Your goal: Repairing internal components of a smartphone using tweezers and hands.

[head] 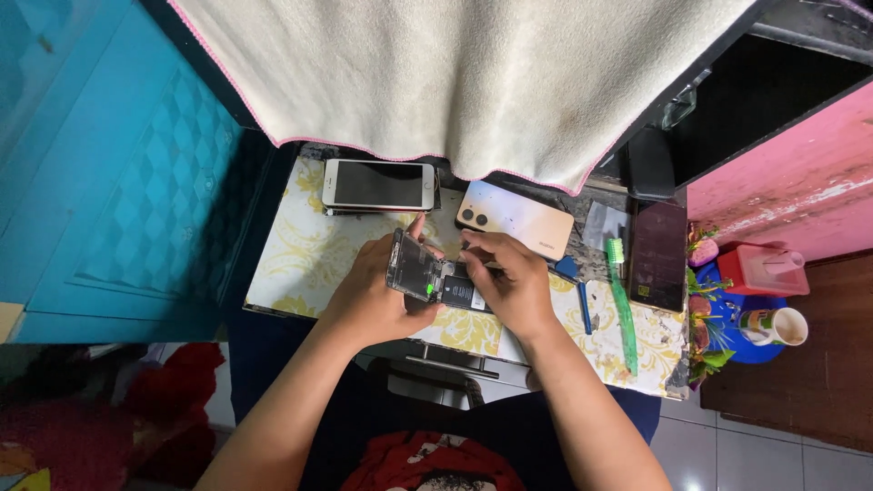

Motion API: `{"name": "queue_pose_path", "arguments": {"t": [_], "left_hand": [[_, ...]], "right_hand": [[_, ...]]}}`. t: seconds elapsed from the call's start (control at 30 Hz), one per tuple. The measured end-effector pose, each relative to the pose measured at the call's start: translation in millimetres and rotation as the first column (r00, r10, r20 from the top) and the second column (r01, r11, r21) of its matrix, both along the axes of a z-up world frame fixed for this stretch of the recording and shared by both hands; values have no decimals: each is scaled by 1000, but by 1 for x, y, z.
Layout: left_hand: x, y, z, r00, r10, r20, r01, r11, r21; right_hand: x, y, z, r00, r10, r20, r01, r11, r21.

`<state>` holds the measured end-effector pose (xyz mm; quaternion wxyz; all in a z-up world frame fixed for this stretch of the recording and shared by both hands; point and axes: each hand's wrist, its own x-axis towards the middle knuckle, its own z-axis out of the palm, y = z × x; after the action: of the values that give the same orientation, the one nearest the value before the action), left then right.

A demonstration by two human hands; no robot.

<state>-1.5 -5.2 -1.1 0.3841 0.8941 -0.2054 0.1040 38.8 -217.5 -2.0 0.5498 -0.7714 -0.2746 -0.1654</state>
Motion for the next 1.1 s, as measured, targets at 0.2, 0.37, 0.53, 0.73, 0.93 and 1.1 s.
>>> {"name": "queue_pose_path", "arguments": {"t": [0.2, 0.37, 0.53, 0.73, 0.93, 1.1], "left_hand": [[-1, 2, -1, 1000, -3, -2, 3, 1000, 20], [-2, 1, -1, 1000, 5, -14, -5, 1000, 4], [-1, 3, -2, 1000, -9, -15, 9, 1000, 11], [0, -2, 4, 1000, -28, -13, 28, 999, -17], [0, -4, 4, 1000, -26, 0, 26, 999, -28], [1, -5, 5, 999, -33, 19, 34, 997, -63]], "right_hand": [[-2, -1, 0, 999, -3, -38, 3, 1000, 1], [0, -1, -9, 998, -31, -58, 34, 998, 43], [5, -8, -13, 993, -98, -65, 106, 985, 133], [16, -27, -35, 970, -207, -126, 236, 925, 298], [23, -42, -28, 932, -351, -92, 361, 871, 335], [30, -54, -23, 889, -453, 71, 442, 887, 135]]}}
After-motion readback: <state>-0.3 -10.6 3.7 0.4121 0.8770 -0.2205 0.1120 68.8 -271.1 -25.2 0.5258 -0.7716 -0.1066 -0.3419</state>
